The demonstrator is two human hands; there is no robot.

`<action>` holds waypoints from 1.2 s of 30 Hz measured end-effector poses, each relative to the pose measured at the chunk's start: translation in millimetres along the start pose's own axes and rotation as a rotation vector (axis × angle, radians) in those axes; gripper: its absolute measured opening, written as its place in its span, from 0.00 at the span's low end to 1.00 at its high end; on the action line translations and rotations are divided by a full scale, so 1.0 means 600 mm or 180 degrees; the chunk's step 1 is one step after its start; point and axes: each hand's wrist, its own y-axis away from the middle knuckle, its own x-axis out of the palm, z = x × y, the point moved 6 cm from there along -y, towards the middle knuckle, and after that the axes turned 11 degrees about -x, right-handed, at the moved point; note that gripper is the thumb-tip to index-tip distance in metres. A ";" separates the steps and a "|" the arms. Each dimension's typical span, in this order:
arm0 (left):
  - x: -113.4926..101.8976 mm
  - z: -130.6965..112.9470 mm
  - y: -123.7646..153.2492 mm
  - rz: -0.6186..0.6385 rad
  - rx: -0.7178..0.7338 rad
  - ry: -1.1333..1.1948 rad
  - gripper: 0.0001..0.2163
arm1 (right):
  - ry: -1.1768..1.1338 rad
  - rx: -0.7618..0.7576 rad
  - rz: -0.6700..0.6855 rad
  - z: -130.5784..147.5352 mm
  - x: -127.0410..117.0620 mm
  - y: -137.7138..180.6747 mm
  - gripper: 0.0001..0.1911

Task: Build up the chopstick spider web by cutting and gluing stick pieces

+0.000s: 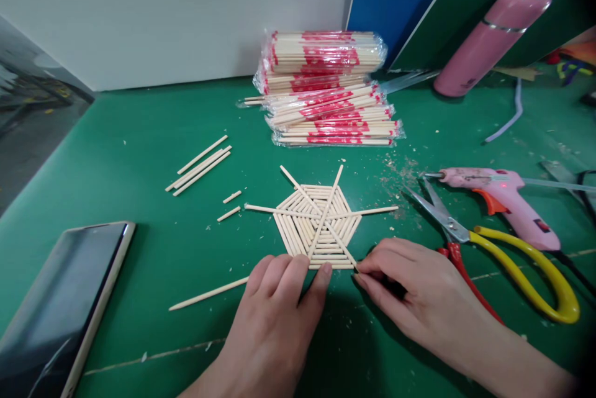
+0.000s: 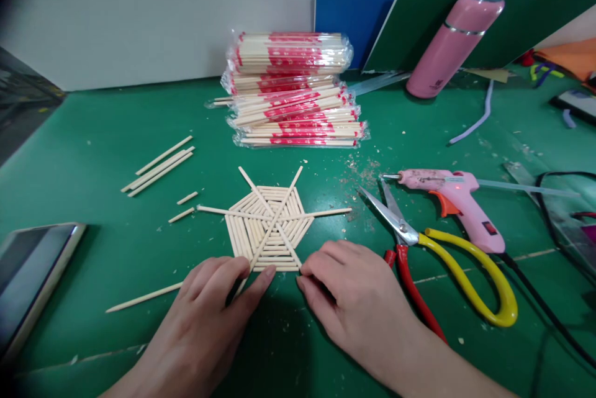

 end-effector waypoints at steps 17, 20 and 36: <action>0.001 -0.007 0.007 0.0077 0.0294 -0.0162 0.18 | -0.0034 0.0029 -0.0007 0.002 0.000 0.002 0.06; 0.003 -0.002 0.006 0.0153 0.0182 -0.0118 0.18 | -0.0047 0.0040 0.0001 0.003 -0.003 0.002 0.06; -0.009 -0.006 -0.005 -0.0083 0.0020 0.0202 0.13 | 0.1816 0.2311 -0.1440 -0.180 -0.207 0.165 0.21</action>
